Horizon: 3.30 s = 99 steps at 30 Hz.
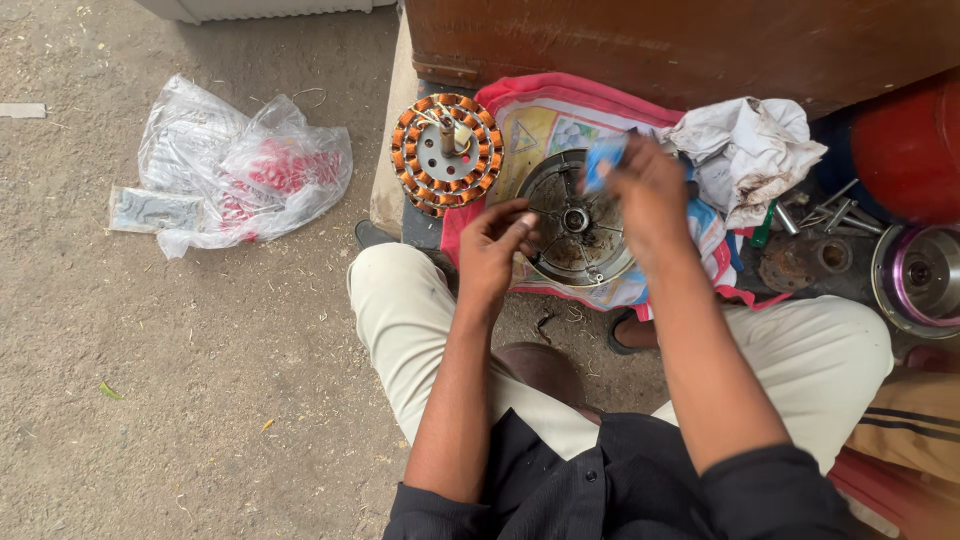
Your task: The person uses a hammer and a metal rod to tap and adjust a motor rotor, then places the rotor into a motor housing. The person also handles a small metal ring and a plastic container lid during the process.
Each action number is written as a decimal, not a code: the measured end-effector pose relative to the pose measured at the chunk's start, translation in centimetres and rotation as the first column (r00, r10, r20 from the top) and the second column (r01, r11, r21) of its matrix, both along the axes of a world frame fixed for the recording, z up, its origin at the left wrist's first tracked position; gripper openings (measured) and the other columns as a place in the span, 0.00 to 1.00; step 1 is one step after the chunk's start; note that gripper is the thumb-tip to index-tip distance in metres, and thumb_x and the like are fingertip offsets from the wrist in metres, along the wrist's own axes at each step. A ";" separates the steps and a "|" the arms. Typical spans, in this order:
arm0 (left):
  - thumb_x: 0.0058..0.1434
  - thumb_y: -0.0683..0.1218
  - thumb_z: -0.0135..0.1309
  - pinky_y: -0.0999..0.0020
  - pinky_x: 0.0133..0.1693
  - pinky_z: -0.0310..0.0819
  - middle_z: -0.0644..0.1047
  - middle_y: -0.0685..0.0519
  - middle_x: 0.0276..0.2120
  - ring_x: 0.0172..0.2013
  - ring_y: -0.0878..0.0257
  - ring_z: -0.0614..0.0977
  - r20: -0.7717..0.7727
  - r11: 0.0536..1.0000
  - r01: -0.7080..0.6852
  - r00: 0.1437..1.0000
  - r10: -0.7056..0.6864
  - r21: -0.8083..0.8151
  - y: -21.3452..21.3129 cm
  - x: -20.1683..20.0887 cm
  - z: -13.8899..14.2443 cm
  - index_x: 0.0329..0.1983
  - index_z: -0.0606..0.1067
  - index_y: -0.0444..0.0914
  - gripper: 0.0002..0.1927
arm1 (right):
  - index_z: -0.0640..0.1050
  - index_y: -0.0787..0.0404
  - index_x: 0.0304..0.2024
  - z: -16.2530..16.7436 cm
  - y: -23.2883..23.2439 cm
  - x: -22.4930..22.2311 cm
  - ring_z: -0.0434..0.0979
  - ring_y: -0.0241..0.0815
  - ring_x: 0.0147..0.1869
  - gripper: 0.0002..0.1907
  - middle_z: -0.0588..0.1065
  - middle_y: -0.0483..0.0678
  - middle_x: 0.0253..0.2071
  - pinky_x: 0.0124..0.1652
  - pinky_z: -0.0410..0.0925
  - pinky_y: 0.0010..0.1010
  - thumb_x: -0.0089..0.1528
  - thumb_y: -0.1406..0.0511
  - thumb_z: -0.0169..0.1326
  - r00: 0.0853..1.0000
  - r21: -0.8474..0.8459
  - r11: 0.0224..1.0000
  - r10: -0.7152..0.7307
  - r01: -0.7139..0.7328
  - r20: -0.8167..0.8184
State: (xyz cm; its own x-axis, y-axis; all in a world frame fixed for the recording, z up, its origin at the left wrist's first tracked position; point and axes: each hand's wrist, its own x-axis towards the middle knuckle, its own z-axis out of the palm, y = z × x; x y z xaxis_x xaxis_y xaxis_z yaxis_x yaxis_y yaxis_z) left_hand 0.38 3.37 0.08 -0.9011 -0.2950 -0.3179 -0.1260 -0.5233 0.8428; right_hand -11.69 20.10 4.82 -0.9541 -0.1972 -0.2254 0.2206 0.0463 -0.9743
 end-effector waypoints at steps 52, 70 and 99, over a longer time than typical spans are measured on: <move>0.73 0.59 0.47 0.69 0.19 0.65 0.75 0.49 0.21 0.18 0.63 0.75 0.223 0.905 0.311 0.898 -0.380 0.291 1.7 3.4 -0.6 0.36 0.75 0.30 0.26 | 0.84 0.65 0.35 2.8 2.3 12.8 0.77 0.44 0.39 0.14 0.78 0.51 0.35 0.40 0.69 0.34 0.51 0.65 0.71 0.850 0.616 0.713 0.510 -0.333 -0.130; 0.68 0.58 0.50 0.70 0.29 0.77 0.79 0.52 0.34 0.30 0.67 0.80 0.179 0.980 0.176 0.971 -0.158 -0.088 1.5 3.2 1.7 0.46 0.75 0.34 0.22 | 0.76 0.63 0.37 -1.6 0.5 11.0 0.73 0.51 0.60 0.12 0.75 0.52 0.48 0.60 0.66 0.43 0.59 0.67 0.67 0.843 0.589 0.808 0.331 -0.020 -0.424; 0.64 0.53 0.61 0.71 0.23 0.71 0.77 0.52 0.22 0.20 0.67 0.76 0.279 0.911 0.032 0.956 0.092 -0.411 -0.6 1.0 -0.9 0.34 0.76 0.30 0.19 | 0.78 0.68 0.49 -2.5 2.1 3.4 0.73 0.63 0.55 0.18 0.74 0.60 0.50 0.52 0.68 0.50 0.60 0.66 0.67 0.806 0.763 0.646 0.467 -0.031 -0.362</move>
State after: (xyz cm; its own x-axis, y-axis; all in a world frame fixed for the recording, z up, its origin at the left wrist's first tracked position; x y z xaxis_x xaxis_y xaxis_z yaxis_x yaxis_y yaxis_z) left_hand 1.39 2.76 -0.85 -0.7777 -0.4798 -0.4061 -0.3835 -0.1499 0.9113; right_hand -8.31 22.19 2.32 -0.8963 -0.4371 0.0746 -0.3989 0.7215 -0.5660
